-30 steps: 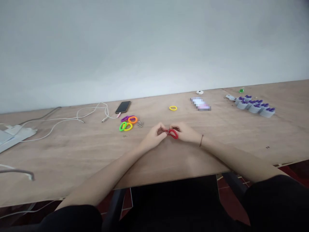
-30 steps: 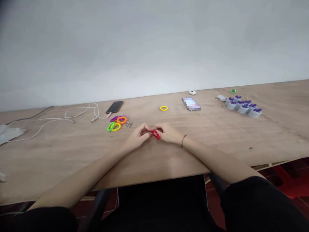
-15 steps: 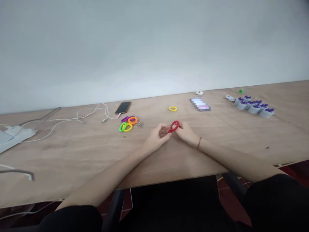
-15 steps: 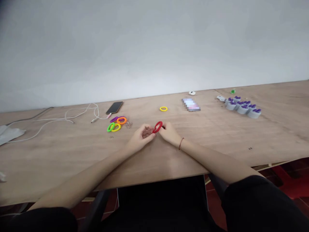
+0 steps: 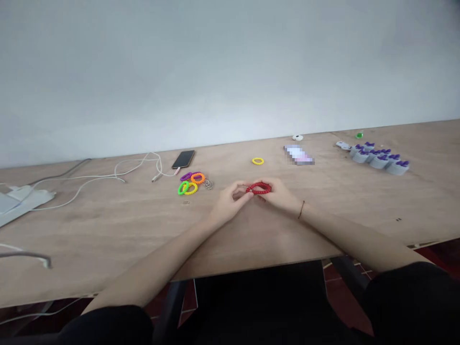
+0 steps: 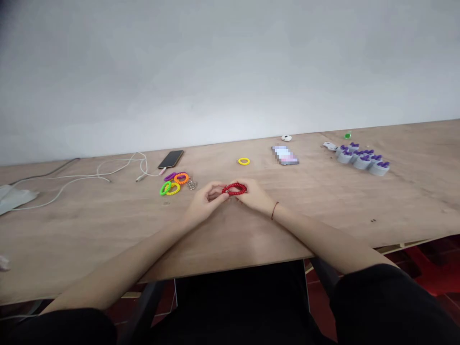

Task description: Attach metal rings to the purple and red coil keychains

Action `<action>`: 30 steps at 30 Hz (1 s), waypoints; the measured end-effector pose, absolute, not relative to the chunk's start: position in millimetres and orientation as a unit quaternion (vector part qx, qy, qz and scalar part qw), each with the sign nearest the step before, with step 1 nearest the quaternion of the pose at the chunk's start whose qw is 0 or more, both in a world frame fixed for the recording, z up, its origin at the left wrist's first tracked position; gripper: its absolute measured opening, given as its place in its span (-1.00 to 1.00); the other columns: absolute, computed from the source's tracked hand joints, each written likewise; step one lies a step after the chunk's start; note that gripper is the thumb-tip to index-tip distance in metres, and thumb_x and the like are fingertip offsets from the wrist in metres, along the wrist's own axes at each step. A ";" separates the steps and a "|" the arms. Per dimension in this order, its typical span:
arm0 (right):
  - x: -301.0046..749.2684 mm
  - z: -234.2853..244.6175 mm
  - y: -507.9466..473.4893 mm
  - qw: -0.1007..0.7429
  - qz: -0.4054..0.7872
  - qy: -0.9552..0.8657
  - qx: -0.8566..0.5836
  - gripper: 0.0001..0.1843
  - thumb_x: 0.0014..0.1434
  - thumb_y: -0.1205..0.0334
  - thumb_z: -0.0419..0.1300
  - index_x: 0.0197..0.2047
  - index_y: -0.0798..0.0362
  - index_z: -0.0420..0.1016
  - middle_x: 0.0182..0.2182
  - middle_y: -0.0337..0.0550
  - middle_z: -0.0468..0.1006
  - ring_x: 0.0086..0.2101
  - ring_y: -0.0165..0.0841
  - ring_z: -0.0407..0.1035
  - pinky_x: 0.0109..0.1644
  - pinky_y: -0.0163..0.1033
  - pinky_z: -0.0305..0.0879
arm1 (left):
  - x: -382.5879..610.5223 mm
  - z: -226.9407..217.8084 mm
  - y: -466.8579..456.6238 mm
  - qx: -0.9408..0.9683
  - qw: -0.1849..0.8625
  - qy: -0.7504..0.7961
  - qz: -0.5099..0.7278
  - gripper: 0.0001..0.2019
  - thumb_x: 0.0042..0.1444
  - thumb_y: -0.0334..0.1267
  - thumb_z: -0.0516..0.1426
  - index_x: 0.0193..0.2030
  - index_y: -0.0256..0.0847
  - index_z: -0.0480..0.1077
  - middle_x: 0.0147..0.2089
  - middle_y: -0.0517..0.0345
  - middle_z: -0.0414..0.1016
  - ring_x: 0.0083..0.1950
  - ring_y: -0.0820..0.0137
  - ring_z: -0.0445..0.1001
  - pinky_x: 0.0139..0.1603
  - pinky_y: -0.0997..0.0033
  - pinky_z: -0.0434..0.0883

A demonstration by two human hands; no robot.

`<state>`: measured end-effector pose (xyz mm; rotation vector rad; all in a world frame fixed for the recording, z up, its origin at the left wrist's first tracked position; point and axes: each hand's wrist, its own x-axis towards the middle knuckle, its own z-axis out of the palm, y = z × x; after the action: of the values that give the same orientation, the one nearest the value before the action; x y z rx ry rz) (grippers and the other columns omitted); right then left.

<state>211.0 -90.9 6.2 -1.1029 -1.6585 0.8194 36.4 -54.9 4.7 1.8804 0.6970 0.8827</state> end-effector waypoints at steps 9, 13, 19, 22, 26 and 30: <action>200.5 8.3 -96.3 0.516 0.366 -0.625 -0.457 -0.86 0.04 0.20 0.07 -0.44 0.09 0.34 -0.66 -0.30 0.32 -0.59 -0.46 0.21 -0.50 -0.33 0.16 | 35.1 5.0 -57.5 0.784 0.409 0.288 0.369 -0.76 0.03 -0.13 0.14 -0.25 -0.24 0.29 -0.25 0.07 0.51 -0.22 0.34 0.50 -0.16 0.31 0.44; 196.1 8.3 -97.9 0.523 0.391 -0.603 -0.458 -0.88 0.03 0.19 0.06 -0.44 0.06 0.30 -0.65 -0.31 0.32 -0.60 -0.46 0.22 -0.52 -0.32 0.17 | 36.2 3.3 -59.1 0.788 0.404 0.276 0.374 -0.77 0.02 -0.15 0.15 -0.26 -0.23 0.26 -0.25 0.10 0.50 -0.22 0.36 0.49 -0.15 0.30 0.44; 191.0 6.9 -99.2 0.534 0.385 -0.604 -0.449 -0.85 0.07 0.16 0.04 -0.45 0.05 0.25 -0.64 -0.31 0.29 -0.62 -0.48 0.20 -0.54 -0.33 0.15 | 36.9 1.9 -60.0 0.806 0.360 0.250 0.397 -0.84 0.03 -0.19 0.13 -0.34 -0.22 0.27 -0.21 0.09 0.48 -0.21 0.38 0.47 -0.17 0.33 0.44; 191.0 4.6 -98.0 0.536 0.386 -0.607 -0.442 -0.81 0.10 0.10 0.04 -0.43 0.04 0.24 -0.62 -0.30 0.29 -0.61 -0.48 0.20 -0.53 -0.33 0.16 | 37.3 3.2 -60.0 0.801 0.373 0.252 0.394 -0.85 0.04 -0.19 0.12 -0.32 -0.22 0.28 -0.19 0.09 0.47 -0.19 0.39 0.47 -0.14 0.35 0.43; 194.3 3.0 -97.7 0.538 0.304 -0.622 -0.481 -0.76 0.12 0.06 0.03 -0.33 0.07 0.31 -0.52 -0.22 0.41 -0.53 -0.43 0.28 -0.46 -0.31 0.21 | 39.3 1.1 -53.4 0.749 0.451 0.294 0.387 -0.71 0.03 -0.15 0.13 -0.13 -0.21 0.29 -0.05 0.03 0.42 -0.08 0.34 0.44 -0.13 0.35 0.43; 198.4 3.9 -99.0 0.513 0.185 -0.663 -0.512 -0.78 0.13 0.10 0.04 -0.30 0.06 0.38 -0.40 -0.14 0.49 -0.39 -0.36 0.35 -0.35 -0.28 0.25 | 41.8 -2.1 -44.7 0.634 0.605 0.333 0.347 -0.62 0.08 0.01 0.01 -0.11 -0.23 0.34 -0.06 -0.04 0.46 -0.18 0.29 0.49 -0.27 0.30 0.47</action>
<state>198.4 -99.0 3.9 -1.2315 -1.5951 0.4449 41.8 -44.7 -2.1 1.4675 0.7709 0.8030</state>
